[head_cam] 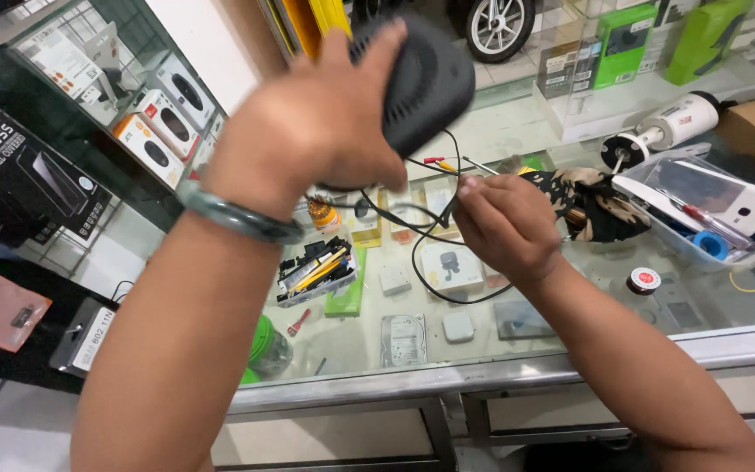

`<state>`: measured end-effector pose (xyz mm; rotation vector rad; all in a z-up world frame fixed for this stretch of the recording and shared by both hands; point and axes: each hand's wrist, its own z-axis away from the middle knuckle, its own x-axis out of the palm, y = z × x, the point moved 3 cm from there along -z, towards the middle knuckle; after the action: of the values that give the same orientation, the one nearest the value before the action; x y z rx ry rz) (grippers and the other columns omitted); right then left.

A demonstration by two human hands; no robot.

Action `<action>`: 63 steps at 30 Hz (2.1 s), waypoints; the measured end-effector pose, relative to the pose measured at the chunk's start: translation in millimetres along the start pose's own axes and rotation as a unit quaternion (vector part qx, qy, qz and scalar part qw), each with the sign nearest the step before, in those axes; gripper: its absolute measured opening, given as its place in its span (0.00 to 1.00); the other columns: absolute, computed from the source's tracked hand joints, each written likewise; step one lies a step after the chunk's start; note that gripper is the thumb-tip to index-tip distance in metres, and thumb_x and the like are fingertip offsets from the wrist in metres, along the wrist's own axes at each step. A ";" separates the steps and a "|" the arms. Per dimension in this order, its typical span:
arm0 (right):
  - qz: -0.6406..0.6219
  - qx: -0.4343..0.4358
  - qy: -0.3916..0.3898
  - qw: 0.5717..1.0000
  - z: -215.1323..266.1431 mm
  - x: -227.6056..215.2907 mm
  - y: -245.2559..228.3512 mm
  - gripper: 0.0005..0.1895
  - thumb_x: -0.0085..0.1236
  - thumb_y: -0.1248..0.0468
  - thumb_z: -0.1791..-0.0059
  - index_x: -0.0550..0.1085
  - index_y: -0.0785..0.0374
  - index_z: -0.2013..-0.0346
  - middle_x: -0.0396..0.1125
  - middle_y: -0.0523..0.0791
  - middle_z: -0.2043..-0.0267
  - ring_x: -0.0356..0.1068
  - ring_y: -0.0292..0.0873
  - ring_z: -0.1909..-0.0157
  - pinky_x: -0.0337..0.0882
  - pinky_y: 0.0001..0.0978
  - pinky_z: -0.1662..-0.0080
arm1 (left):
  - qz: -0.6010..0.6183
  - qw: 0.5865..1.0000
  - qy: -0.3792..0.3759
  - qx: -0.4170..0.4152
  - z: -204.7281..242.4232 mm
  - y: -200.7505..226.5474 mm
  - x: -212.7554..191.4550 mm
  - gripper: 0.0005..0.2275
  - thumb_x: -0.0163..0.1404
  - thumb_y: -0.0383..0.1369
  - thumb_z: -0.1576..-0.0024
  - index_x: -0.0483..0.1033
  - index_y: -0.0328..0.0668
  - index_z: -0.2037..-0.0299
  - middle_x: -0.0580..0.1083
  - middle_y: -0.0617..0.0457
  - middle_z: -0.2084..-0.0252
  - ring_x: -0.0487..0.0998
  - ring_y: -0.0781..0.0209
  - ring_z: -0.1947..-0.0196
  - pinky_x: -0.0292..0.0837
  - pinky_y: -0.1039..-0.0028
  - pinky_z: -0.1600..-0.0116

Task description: Winding a power cable into a portable extension cord spool on a glass counter

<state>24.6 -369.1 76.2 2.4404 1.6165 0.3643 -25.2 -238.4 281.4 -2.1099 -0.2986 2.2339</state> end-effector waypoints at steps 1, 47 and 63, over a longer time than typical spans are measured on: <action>-0.002 -0.002 0.000 1.000 -1.7 -1.6 1.1 0.05 0.64 0.81 0.51 0.76 0.78 0.61 0.72 0.54 0.65 0.76 0.54 0.66 0.81 0.45 0.64 | 0.001 1.000 0.001 -0.002 6.4 7.7 4.9 0.57 0.67 0.50 0.57 0.32 0.68 0.22 0.45 0.42 0.25 0.53 0.34 0.30 0.60 0.45 0.34; -0.592 0.585 -0.050 0.552 40.0 22.7 45.7 0.25 0.52 0.52 0.45 0.62 0.61 0.38 0.70 0.53 0.54 0.76 0.50 0.64 0.83 0.45 0.66 | 0.770 0.449 0.118 0.438 -95.5 12.6 193.6 0.38 0.38 0.61 0.40 0.61 0.35 0.30 0.71 0.39 0.36 0.73 0.53 0.38 0.72 0.56 0.32; -0.669 0.591 0.162 0.421 45.8 -14.1 95.5 0.26 0.59 0.40 0.53 0.77 0.58 0.56 0.76 0.42 0.60 0.77 0.42 0.59 0.69 0.28 0.66 | 0.365 0.760 0.420 0.336 78.1 2.7 143.1 0.16 0.41 0.42 0.34 0.68 0.40 0.45 0.76 0.42 0.43 0.77 0.47 0.44 0.70 0.56 0.36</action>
<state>117.0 -420.1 59.1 0.0852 3.9732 -0.9209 -111.9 -224.6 144.0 -2.6223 1.3295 0.9438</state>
